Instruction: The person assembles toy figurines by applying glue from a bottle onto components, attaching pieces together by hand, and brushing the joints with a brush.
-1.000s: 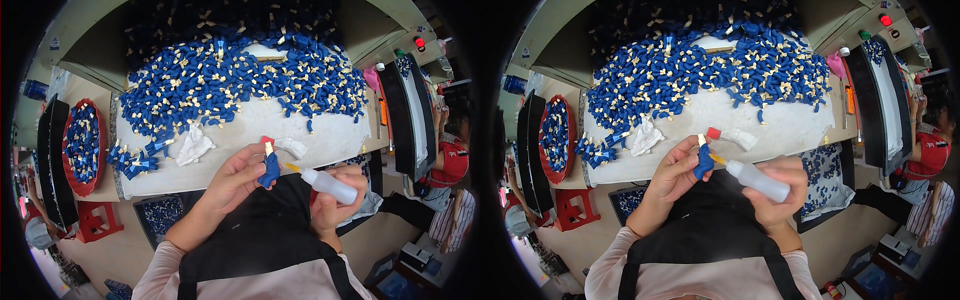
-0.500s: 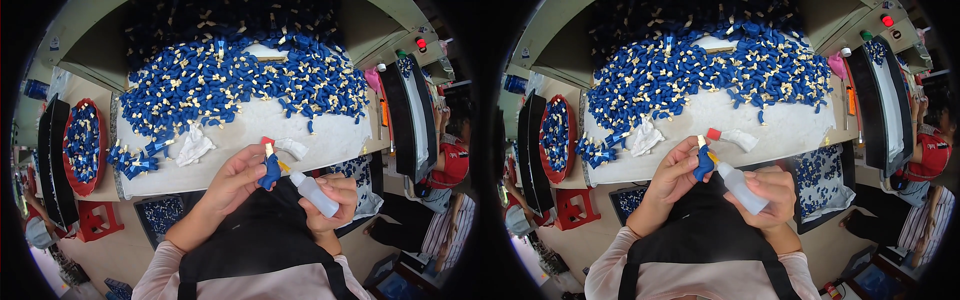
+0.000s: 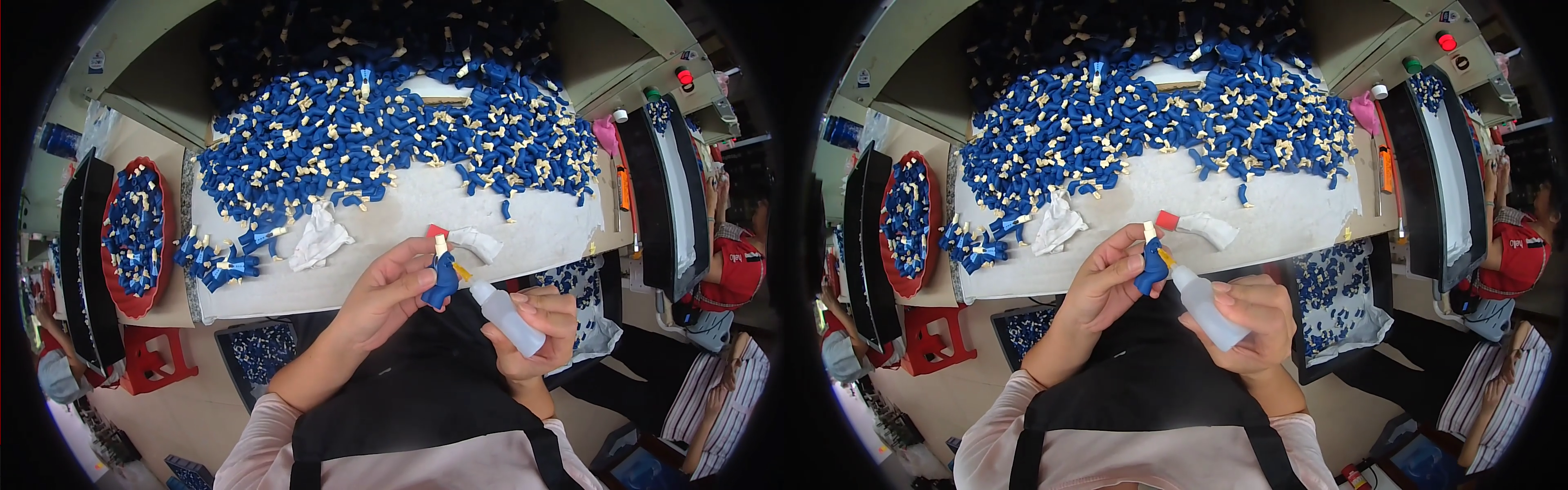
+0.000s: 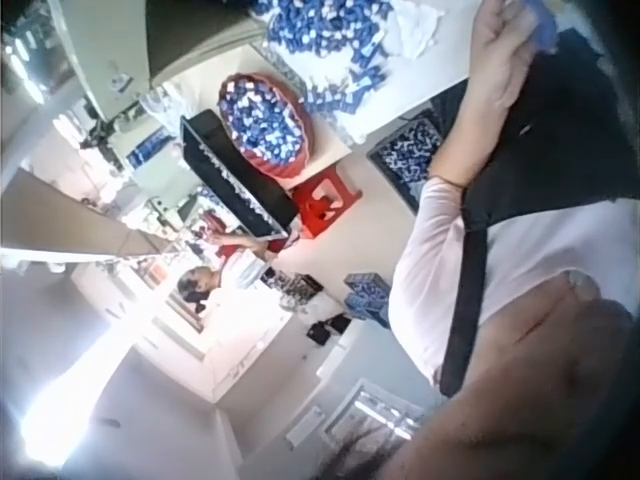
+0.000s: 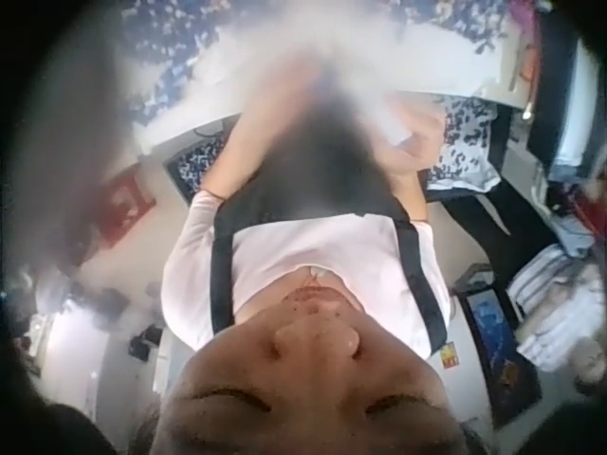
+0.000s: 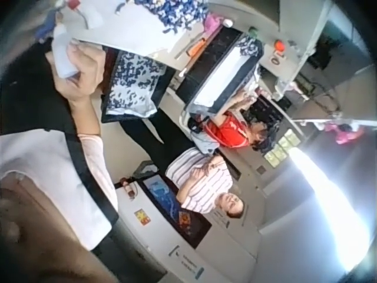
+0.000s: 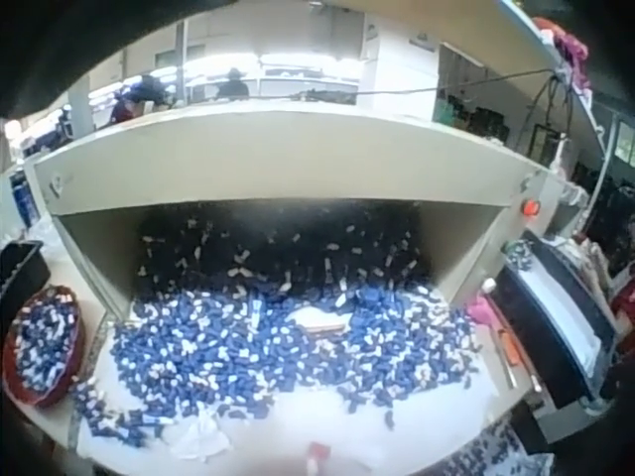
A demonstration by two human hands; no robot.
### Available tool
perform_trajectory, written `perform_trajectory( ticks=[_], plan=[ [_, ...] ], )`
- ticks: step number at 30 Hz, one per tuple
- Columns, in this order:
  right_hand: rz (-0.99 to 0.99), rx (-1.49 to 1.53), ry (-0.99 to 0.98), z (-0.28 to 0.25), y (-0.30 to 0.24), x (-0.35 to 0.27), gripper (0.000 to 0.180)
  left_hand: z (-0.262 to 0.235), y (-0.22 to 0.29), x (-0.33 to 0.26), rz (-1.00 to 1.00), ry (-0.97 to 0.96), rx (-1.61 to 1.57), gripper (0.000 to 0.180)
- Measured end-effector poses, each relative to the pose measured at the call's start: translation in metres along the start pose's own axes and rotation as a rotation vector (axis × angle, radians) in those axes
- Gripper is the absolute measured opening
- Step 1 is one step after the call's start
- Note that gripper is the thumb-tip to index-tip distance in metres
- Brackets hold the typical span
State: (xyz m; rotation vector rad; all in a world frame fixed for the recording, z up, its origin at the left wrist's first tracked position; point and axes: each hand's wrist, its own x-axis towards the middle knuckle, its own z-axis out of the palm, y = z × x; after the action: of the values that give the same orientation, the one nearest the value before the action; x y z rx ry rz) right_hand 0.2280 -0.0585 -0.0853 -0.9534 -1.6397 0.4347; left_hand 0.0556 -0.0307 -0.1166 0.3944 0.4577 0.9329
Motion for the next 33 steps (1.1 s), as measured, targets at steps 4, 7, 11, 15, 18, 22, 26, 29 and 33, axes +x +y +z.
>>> perform_trajectory(
  ticks=[4, 7, 11, 15, 18, 22, 26, 29, 33],
  plan=[
    [-0.003, -0.011, 0.002, -0.0003, -0.0019, -0.0021, 0.047, -0.0013, -0.0002, 0.0008, -0.002, -0.013, 0.002, 0.031],
    [-0.013, -0.053, -0.004, -0.0009, 0.0005, -0.0052, 0.041, 0.0021, -0.0006, 0.0006, 0.000, 0.011, 0.003, 0.031],
    [-0.017, -0.041, 0.003, -0.0007, -0.0014, -0.0020, 0.043, 0.0003, -0.0008, 0.0000, 0.007, -0.010, 0.000, 0.031],
    [-0.037, -0.085, -0.020, -0.0014, -0.0008, -0.0051, 0.042, 0.0001, -0.0006, 0.0000, -0.001, -0.007, 0.008, 0.031],
    [-0.034, -0.072, -0.012, -0.0013, -0.0012, -0.0051, 0.041, 0.0007, 0.0000, -0.0001, -0.003, 0.011, 0.010, 0.031],
    [-0.008, -0.054, -0.010, -0.0019, -0.0020, -0.0070, 0.041, -0.0008, -0.0030, -0.0004, 0.006, 0.057, 0.017, 0.035],
    [-0.003, -0.049, -0.018, -0.0010, -0.0008, -0.0056, 0.041, -0.0011, -0.0036, 0.0000, 0.009, 0.063, 0.025, 0.034],
    [-0.003, -0.054, -0.021, -0.0005, -0.0013, -0.0067, 0.040, -0.0009, -0.0034, 0.0003, 0.010, 0.047, 0.024, 0.034],
    [-0.004, -0.059, -0.016, -0.0005, -0.0008, -0.0068, 0.041, -0.0006, -0.0036, 0.0002, 0.006, 0.071, 0.022, 0.033]
  ],
)
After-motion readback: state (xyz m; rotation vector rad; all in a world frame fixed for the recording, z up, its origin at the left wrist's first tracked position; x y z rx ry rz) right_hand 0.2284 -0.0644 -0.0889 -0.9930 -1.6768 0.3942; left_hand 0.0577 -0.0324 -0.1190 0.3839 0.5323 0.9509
